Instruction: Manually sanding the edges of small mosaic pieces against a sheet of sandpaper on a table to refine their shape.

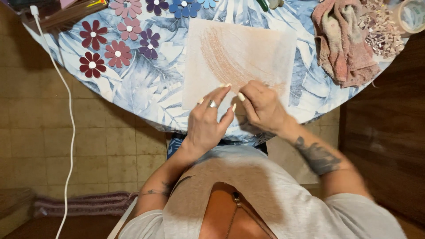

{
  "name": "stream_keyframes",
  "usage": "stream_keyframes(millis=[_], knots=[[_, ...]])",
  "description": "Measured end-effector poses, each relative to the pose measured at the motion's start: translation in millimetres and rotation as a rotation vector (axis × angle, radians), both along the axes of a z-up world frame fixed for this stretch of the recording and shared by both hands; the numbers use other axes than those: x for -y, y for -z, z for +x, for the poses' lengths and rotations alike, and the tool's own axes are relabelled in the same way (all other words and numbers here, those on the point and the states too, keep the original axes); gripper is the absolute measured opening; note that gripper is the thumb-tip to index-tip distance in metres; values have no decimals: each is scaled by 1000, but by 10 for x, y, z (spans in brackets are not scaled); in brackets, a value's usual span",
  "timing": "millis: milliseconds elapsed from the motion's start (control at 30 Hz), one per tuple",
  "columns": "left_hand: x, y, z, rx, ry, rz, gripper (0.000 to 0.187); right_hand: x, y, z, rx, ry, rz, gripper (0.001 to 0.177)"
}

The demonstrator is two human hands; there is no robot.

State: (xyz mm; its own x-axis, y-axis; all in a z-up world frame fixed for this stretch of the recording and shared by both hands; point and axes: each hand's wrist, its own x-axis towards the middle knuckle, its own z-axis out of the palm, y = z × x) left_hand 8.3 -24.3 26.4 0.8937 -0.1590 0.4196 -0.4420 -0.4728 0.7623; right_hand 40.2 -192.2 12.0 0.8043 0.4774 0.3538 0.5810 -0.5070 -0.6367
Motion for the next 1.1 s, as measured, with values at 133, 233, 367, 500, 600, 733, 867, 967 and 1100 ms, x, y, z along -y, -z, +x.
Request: stream_keyframes(millis=[133, 233, 367, 500, 600, 733, 867, 967, 1100], knots=[[-137, 140, -86, 35, 8, 316, 37, 162, 75, 123, 412, -88, -477, 17], [-174, 269, -94, 18, 47, 416, 36, -1, 164, 262, 508, -150, -507, 13], [-186, 361, -112, -7, 68, 478, 41, -403, 256, 630, 613, -134, -393, 18], [-206, 380, -116, -6, 79, 494, 42, -384, 232, 603, 619, -160, -400, 22], [-206, 358, -105, 19, 80, 483, 43, -73, 112, 318, 621, -247, -439, 18], [-229, 388, -100, 41, 87, 480, 47, 49, -23, 261, 590, -279, -477, 17], [-228, 428, -99, 44, 87, 466, 50, -289, 180, 540, 617, -181, -394, 17], [-225, 438, -95, 64, 71, 472, 52, -376, 239, 655, 628, -194, -366, 18], [-211, 412, -92, 43, 70, 486, 53, -29, -66, 459, 573, -477, -386, 20]])
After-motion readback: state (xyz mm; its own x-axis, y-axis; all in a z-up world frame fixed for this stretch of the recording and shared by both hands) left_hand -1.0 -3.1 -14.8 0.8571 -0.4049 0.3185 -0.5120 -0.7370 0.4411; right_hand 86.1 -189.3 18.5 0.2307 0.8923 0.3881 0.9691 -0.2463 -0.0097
